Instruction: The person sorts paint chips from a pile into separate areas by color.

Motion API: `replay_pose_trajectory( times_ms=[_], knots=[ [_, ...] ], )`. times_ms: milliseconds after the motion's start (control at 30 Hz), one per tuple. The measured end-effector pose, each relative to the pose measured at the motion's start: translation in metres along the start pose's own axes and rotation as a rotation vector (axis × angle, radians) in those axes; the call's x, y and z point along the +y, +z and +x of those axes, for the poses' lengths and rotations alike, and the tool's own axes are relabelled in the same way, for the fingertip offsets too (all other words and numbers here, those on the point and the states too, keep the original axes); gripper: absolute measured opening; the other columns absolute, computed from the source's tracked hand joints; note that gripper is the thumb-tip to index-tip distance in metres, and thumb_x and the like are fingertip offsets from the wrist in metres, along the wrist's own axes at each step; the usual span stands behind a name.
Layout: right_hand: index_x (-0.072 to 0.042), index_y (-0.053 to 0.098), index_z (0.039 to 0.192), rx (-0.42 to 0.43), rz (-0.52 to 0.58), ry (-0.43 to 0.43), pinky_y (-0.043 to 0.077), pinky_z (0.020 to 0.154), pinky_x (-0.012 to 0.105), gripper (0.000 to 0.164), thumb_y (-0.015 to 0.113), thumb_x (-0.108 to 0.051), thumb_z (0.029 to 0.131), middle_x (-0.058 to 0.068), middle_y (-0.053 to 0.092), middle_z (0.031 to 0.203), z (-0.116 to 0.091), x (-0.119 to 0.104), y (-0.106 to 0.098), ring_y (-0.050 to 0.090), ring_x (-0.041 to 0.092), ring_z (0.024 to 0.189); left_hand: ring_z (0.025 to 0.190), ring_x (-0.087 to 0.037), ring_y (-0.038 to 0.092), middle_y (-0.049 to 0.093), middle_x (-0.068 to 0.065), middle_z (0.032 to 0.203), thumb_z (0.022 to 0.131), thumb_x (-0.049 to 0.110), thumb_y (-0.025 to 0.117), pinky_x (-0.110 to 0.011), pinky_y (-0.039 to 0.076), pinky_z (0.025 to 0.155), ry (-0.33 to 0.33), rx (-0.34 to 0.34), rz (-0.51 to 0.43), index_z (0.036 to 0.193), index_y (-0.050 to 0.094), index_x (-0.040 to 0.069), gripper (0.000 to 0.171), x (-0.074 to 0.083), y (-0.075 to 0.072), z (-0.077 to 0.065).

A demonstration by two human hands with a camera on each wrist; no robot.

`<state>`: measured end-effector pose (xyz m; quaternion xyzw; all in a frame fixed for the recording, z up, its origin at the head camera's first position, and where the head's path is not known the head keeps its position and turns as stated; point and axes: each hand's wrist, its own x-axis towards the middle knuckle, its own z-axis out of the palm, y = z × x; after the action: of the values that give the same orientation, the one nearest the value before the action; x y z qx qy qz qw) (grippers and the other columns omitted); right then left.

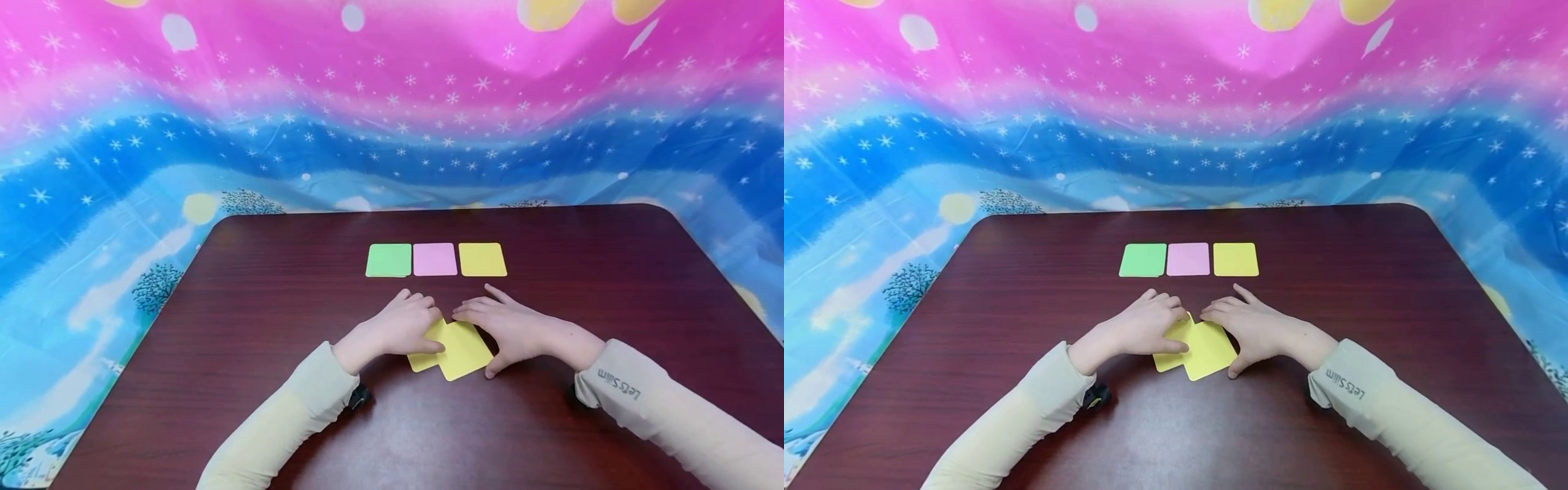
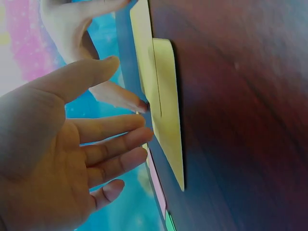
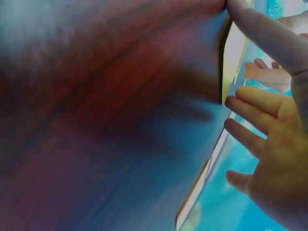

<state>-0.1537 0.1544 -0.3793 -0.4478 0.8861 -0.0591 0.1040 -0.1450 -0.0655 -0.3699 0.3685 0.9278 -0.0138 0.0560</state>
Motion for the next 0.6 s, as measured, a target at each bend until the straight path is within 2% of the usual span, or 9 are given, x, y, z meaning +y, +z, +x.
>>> replay_pose_trajectory(
  times_ms=[300,600],
  knots=[
    [-0.011,0.051,0.126,0.042,0.052,-0.012,0.010,0.105,0.058,0.082,0.083,-0.041,0.057,0.000,0.052,0.124,-0.002,-0.003,0.002,0.042,0.019,0.121,0.077,-0.012,0.044,0.048,0.007,0.083,0.074,0.058,0.061,-0.026,0.028,0.070,-0.007,-0.036,0.033,0.099,0.065,0.017,0.048,0.009,0.001,0.002],
    [-0.008,0.050,0.123,0.066,0.073,-0.016,0.011,0.106,0.056,0.080,0.083,-0.039,0.056,0.000,0.052,0.116,-0.003,-0.002,0.005,0.045,0.019,0.114,0.078,-0.011,0.045,0.047,0.006,0.085,0.070,0.060,0.064,-0.026,0.029,0.071,-0.012,-0.045,0.026,0.098,0.064,0.016,0.052,0.016,0.000,0.002]
  ],
)
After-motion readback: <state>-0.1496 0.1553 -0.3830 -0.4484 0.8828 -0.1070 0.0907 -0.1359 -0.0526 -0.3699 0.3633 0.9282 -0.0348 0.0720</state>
